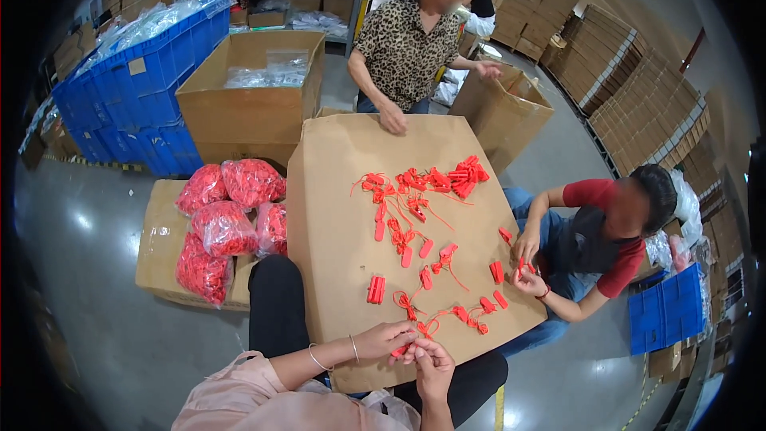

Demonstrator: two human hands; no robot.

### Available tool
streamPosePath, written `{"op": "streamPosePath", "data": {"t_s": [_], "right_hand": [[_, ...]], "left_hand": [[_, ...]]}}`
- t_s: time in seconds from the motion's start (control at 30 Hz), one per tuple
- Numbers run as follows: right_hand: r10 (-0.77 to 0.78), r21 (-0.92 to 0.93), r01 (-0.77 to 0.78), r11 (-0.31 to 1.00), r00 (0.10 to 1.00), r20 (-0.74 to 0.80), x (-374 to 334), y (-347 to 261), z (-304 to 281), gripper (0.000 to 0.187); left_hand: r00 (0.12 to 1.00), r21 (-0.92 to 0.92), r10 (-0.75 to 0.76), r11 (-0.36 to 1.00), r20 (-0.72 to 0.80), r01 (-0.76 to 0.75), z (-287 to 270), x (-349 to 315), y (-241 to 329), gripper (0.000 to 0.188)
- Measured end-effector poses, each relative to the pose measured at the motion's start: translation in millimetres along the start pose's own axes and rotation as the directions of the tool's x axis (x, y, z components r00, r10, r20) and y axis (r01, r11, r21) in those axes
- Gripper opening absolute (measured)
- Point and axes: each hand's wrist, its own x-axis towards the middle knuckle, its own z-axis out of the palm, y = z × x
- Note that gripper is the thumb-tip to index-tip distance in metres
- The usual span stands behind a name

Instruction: Tying red strings onto red plastic tags at an assembly table in a warehouse environment.

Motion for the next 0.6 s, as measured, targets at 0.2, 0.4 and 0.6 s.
{"op": "streamPosePath", "data": {"t_s": [0.2, 0.4, 0.6], "right_hand": [[-0.059, -0.160, 0.078, 0.984, 0.991, 0.118, -10.5, -7.2, 4.1, 0.020], [-0.043, -0.060, 0.047, 0.997, 0.997, 0.065, -10.0, -6.4, -6.4, 0.012], [-0.012, -0.022, 0.013, 1.000, 0.999, 0.047, -16.9, -3.0, -11.4, 0.013]], "left_hand": [[0.919, 0.330, 0.389, 0.877, -0.060, -0.350, 0.7, 8.6, -13.2, 0.022], [0.999, 0.151, 0.047, 0.987, 0.025, -0.050, 0.3, 2.9, -12.9, 0.026], [0.996, 0.307, 0.086, 0.947, 0.036, -0.093, -2.3, 5.6, -22.6, 0.029]]}}
